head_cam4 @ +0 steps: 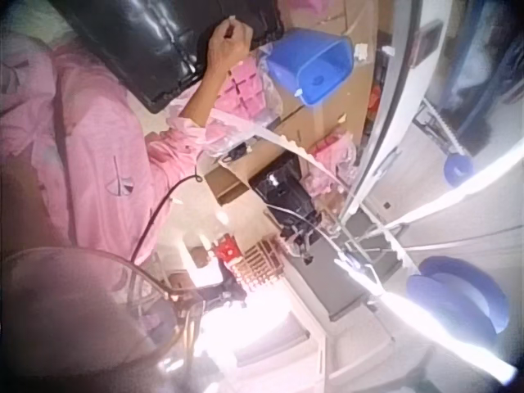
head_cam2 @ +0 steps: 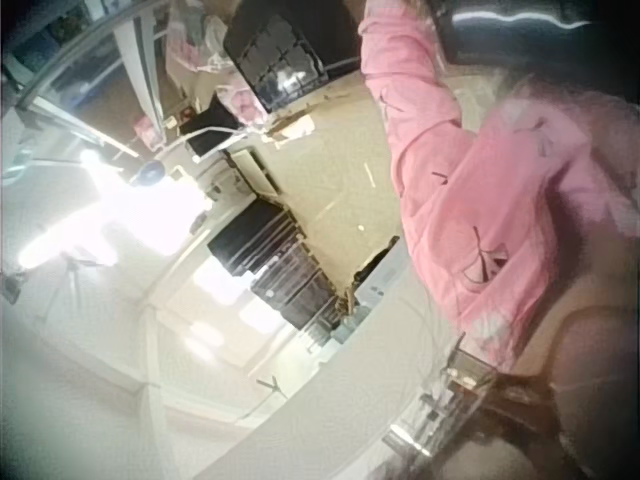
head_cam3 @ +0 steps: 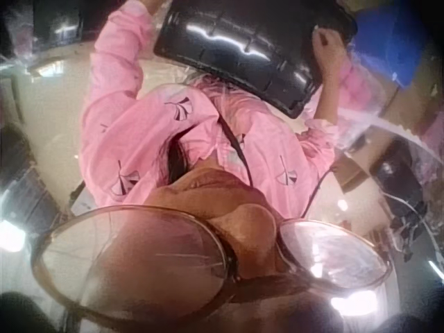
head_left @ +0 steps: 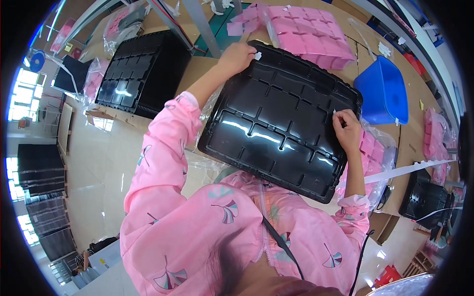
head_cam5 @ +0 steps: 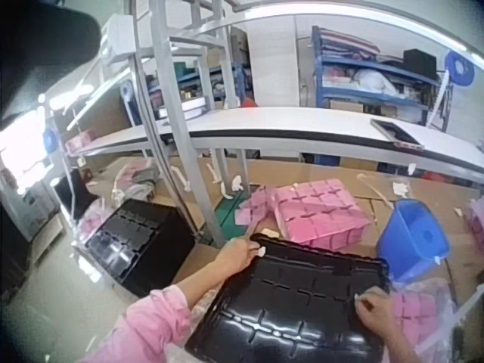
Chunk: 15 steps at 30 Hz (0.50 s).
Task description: The recorder applies adhesive pads to a black plastic tray and then attaches a pink foam protection sheet.
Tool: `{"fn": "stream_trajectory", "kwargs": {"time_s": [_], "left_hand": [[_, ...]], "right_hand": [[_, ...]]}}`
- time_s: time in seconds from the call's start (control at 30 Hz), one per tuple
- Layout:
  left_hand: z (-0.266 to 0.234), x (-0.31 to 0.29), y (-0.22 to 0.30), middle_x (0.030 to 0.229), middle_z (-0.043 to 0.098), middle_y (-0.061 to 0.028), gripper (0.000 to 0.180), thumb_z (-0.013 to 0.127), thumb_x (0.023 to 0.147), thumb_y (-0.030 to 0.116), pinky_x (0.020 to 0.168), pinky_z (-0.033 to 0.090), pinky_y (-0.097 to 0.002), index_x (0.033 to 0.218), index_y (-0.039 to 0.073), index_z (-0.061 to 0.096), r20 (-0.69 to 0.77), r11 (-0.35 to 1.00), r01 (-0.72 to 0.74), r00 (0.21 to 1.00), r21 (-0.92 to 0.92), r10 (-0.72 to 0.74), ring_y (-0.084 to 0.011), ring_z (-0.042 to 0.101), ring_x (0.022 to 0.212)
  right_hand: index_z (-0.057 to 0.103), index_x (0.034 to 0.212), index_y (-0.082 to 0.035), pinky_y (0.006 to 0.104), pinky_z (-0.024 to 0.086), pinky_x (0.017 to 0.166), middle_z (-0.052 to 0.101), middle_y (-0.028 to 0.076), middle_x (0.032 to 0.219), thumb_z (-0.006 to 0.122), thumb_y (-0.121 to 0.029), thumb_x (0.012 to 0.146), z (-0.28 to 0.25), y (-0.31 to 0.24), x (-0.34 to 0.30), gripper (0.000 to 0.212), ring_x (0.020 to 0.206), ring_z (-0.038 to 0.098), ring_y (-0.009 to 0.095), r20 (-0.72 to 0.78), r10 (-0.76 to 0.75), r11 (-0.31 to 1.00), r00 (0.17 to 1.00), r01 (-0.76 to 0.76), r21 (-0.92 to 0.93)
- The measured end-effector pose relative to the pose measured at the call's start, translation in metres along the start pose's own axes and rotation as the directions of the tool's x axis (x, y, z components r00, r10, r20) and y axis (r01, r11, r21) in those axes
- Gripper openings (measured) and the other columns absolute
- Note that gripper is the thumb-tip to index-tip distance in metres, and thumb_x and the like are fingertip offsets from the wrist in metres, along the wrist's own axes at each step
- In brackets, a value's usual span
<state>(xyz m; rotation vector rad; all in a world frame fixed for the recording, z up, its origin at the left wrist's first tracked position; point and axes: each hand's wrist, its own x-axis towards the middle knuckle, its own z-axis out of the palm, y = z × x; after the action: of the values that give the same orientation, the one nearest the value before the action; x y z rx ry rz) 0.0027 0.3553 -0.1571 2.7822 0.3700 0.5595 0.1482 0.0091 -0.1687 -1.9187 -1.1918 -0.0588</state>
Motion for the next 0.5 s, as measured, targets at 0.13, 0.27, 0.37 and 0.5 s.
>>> {"fn": "stream_trajectory", "kwargs": {"time_s": [0.13,0.27,0.37,0.5], "left_hand": [[0.009,0.017,-0.002,0.087,0.062,-0.0142,0.019,0.056,0.079,0.015,0.076,0.047,-0.0398,0.092,0.006,0.066,0.090,0.989,-0.042,0.995,0.140,0.029,-0.0318,0.059,0.084],[0.010,0.024,0.003,0.087,0.062,-0.0120,0.018,0.055,0.080,0.016,0.075,0.048,-0.0391,0.091,0.009,0.066,0.158,0.967,-0.041,0.987,0.250,0.001,-0.0309,0.059,0.085],[0.007,0.028,0.006,0.086,0.061,-0.0110,0.016,0.055,0.080,0.016,0.074,0.048,-0.0387,0.088,0.010,0.067,0.179,0.958,-0.051,0.984,0.281,0.000,-0.0306,0.059,0.084],[0.005,0.034,0.005,0.083,0.061,-0.0112,0.013,0.055,0.079,0.015,0.072,0.048,-0.0396,0.083,0.008,0.065,0.227,0.961,-0.119,0.972,0.251,0.061,-0.0302,0.059,0.083]], "right_hand": [[0.058,0.074,0.000,0.0252,0.044,0.053,0.056,0.007,0.072,0.061,0.001,0.072,0.000,0.000,0.000,0.003,0.057,0.055,0.015,-0.018,0.016,1.000,1.000,-0.016,-0.005],[0.058,0.074,0.000,0.0251,0.044,0.053,0.056,0.007,0.072,0.061,0.001,0.072,-0.001,0.001,-0.001,0.004,0.057,0.055,0.015,-0.026,0.012,1.000,1.000,-0.012,-0.007],[0.059,0.074,0.000,0.0250,0.044,0.052,0.056,0.007,0.072,0.061,0.002,0.072,0.000,0.000,0.000,0.004,0.056,0.055,0.015,-0.031,0.016,1.000,0.999,-0.017,-0.005],[0.059,0.074,0.000,0.0248,0.044,0.052,0.056,0.007,0.073,0.061,0.002,0.072,0.000,0.002,-0.001,0.004,0.056,0.055,0.014,-0.036,0.015,1.000,0.999,-0.015,0.004]]}}
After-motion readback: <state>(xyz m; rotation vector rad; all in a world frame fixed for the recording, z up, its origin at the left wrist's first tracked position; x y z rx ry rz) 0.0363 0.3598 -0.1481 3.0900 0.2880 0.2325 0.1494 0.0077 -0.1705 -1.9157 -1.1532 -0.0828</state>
